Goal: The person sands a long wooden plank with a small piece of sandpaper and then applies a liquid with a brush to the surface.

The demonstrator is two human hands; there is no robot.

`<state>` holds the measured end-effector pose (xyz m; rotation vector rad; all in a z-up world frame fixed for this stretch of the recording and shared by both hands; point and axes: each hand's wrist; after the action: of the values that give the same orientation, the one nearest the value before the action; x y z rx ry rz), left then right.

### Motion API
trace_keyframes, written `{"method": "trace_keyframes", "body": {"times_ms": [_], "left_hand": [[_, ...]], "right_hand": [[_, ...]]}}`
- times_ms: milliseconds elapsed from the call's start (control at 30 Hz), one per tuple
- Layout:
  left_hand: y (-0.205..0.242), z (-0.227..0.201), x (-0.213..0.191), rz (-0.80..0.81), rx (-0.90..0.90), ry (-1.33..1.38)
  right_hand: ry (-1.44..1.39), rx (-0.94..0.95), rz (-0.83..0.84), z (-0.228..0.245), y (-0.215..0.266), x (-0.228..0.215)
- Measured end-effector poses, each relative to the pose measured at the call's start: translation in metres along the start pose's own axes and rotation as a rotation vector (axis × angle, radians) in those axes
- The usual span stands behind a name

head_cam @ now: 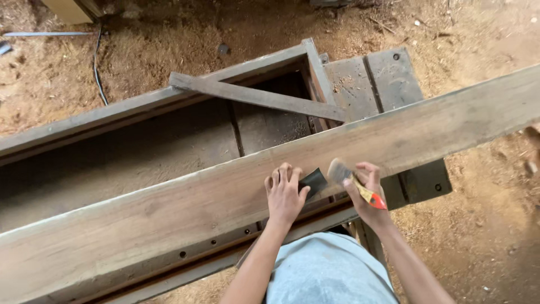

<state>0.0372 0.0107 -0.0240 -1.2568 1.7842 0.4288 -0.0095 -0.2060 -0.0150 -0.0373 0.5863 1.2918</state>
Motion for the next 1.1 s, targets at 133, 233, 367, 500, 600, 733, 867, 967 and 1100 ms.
{"method": "trace_keyframes", "body": {"times_ms": [133, 233, 367, 500, 600, 733, 867, 967, 1100], "left_hand": [[0.004, 0.003, 0.017, 0.133, -0.078, 0.094], [0.004, 0.003, 0.019, 0.091, -0.122, 0.190], [0.008, 0.014, 0.007, -0.034, -0.339, 0.372], [0.013, 0.029, -0.008, -0.200, -0.439, 0.462], [0.016, 0.033, -0.017, -0.277, -0.364, 0.466], [0.016, 0.037, -0.023, -0.245, -0.303, 0.422], [-0.002, 0.051, -0.019, -0.182, -0.295, 0.365], [-0.027, 0.070, -0.014, -0.192, -0.203, 0.231], [-0.064, 0.095, -0.010, -0.131, -0.104, 0.050]], "right_hand": [[0.144, 0.074, -0.002, -0.008, 0.004, 0.003], [0.007, 0.220, 0.001, -0.008, 0.004, -0.002], [-0.048, 0.087, -0.011, -0.002, 0.002, 0.002], [-0.040, 0.175, 0.144, -0.001, 0.002, 0.023], [0.063, -0.122, 0.149, -0.006, -0.001, 0.031], [0.064, 0.131, 0.056, -0.016, -0.008, 0.021], [-0.268, 0.268, -0.002, -0.023, -0.019, 0.005], [-0.347, 0.377, 0.006, -0.024, -0.029, 0.005], [-0.399, 0.416, 0.036, -0.027, -0.034, 0.009]]}}
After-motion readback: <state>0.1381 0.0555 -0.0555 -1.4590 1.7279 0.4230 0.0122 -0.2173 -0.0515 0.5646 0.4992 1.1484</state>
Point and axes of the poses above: each hand's wrist, its own y-axis away from the middle knuckle, its own x-axis out of the palm, z = x × y, and after that the axes turned 14 degrees about x, right-handed
